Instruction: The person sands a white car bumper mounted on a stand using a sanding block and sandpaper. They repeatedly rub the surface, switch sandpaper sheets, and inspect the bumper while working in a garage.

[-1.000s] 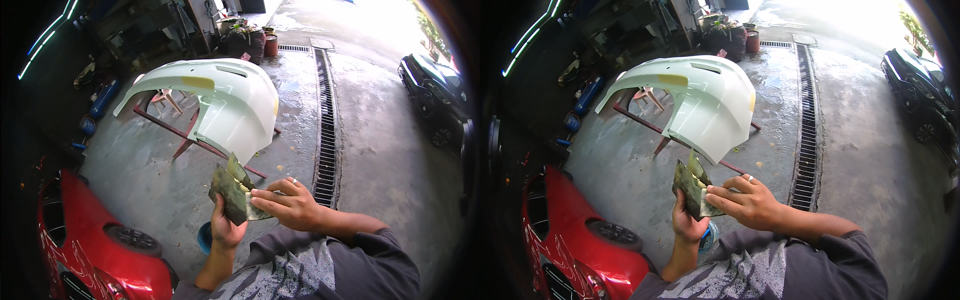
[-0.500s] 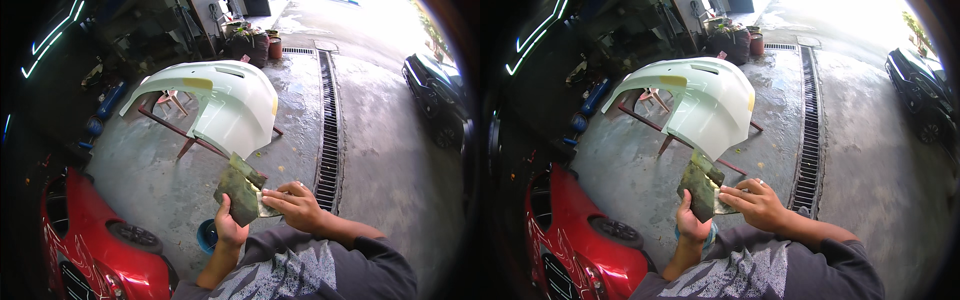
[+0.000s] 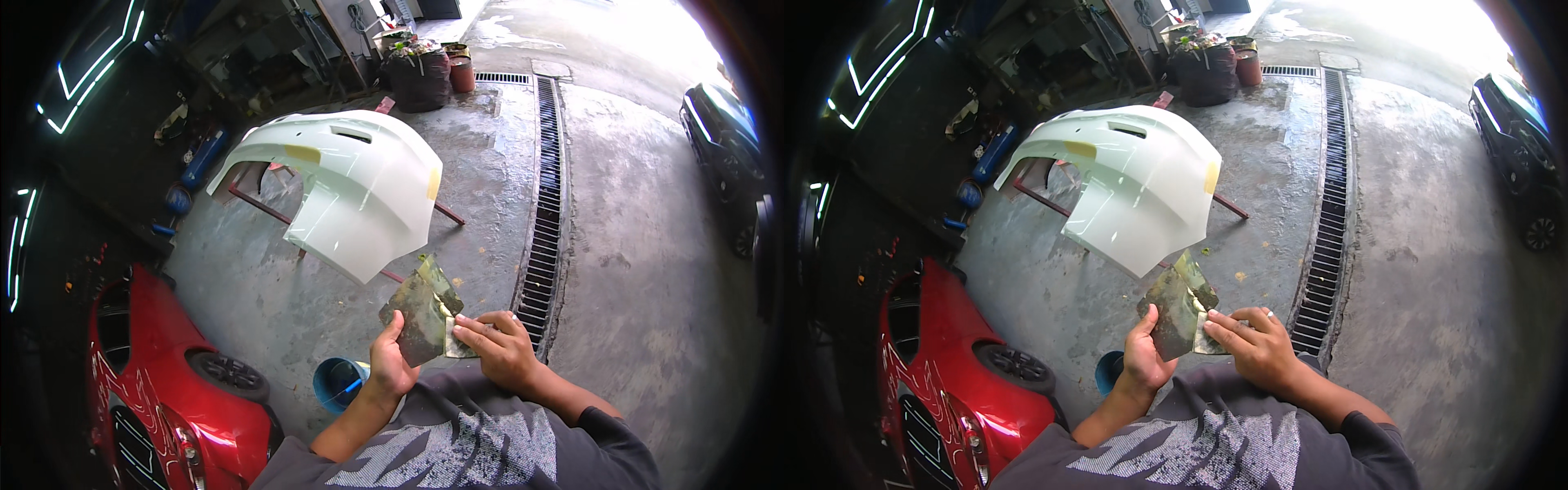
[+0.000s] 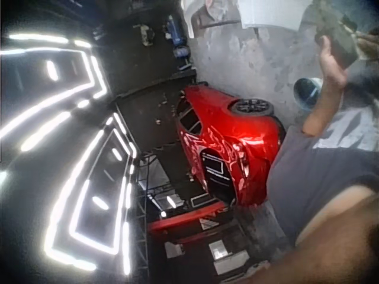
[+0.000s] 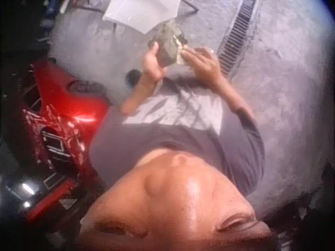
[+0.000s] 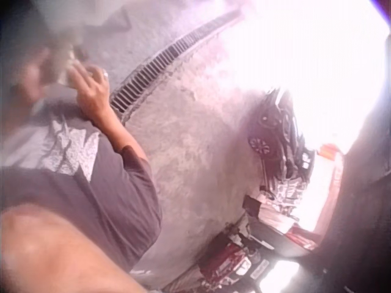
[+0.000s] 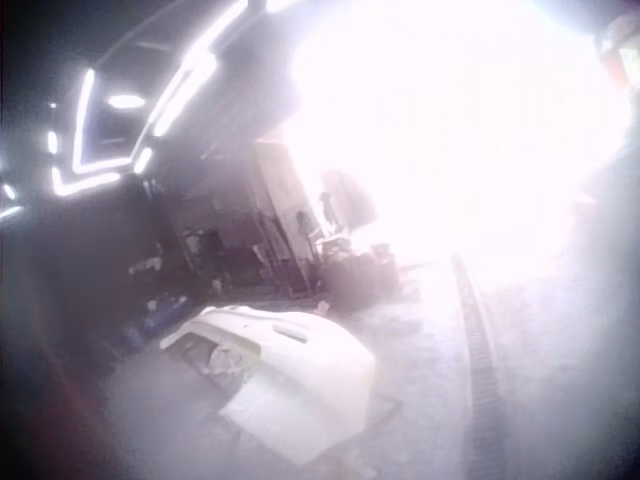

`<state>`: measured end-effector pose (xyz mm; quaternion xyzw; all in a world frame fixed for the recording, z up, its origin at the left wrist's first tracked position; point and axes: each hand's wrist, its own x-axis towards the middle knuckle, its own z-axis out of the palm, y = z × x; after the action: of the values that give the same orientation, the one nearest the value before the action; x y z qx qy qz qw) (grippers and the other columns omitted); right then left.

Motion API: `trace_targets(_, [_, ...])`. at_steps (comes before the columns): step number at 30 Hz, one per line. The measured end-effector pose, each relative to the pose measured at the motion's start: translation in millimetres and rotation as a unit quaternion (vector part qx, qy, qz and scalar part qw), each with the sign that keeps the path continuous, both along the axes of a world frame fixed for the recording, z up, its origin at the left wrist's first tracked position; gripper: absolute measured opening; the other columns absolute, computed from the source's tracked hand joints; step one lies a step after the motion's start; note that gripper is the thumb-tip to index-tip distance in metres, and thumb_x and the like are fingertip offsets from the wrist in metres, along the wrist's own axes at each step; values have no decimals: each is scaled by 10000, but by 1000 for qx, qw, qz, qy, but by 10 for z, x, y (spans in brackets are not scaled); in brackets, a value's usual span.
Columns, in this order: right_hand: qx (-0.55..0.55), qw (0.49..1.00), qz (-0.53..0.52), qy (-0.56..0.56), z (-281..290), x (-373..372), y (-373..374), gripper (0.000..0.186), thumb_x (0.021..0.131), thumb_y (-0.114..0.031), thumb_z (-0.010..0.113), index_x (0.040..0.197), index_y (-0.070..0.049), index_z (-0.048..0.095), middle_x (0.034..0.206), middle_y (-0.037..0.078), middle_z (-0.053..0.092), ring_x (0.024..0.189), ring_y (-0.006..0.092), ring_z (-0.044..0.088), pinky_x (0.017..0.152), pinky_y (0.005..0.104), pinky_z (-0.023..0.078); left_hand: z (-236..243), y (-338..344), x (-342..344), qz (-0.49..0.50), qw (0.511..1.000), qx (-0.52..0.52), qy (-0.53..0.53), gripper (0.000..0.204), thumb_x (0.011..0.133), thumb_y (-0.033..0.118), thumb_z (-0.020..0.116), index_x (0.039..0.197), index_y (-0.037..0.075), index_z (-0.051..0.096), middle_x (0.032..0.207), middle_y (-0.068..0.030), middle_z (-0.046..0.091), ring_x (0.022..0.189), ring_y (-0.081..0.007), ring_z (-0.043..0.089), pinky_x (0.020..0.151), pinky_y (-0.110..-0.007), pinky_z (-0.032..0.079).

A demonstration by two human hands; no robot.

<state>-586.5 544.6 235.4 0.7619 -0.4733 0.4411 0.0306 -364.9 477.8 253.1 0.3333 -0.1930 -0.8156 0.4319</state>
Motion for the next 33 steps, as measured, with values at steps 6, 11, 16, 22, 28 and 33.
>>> trace_targets(6, [7,1000,-12,-22,-130,-1068,108,385,836,-77,754,1215,-115,811,1287,20,803,1044,206,704,842,368,548,6,38,-1105,-40,999,12,21,535,1209,366,358,1569,1,513,1557,-166,616,1446,-318,586,1268,-494,412])
trace_targets(11, [10,999,-27,-26,-185,-1752,225,401,828,-54,740,1219,-110,809,1272,24,807,1019,208,709,838,361,546,-154,108,-1797,-43,999,15,6,543,1209,379,354,1573,8,512,1561,-163,614,1453,-315,581,1272,-492,406])
trace_targets(16, [31,997,-51,-39,-208,-2250,391,366,830,-10,746,1191,-36,806,1252,86,816,1014,229,713,848,364,556,-215,266,-2346,-26,1000,7,-11,557,1210,405,354,1557,5,526,1542,-164,631,1437,-314,594,1260,-490,418])
trace_targets(22, [55,993,-96,-43,-345,-2657,650,396,837,-2,718,1222,-49,798,1248,80,817,994,219,719,852,371,564,-333,253,-2822,-97,994,39,-4,567,1217,408,343,1549,-17,519,1509,-183,648,1393,-317,635,1237,-489,463])
trace_targets(28, [95,982,-158,-50,-317,-2859,836,398,810,12,713,1200,-12,789,1161,114,824,936,248,719,849,385,589,-373,171,-3174,-150,986,71,-24,532,1215,384,373,1519,-19,539,1477,-186,665,1367,-323,650,1216,-507,483])
trace_targets(33, [273,936,-187,-122,-565,-3052,1075,316,901,24,697,1211,4,752,1029,143,809,892,259,710,783,383,571,-365,29,-3239,-139,990,0,-24,539,1204,408,395,1548,18,535,1503,-144,656,1381,-310,636,1210,-507,473])
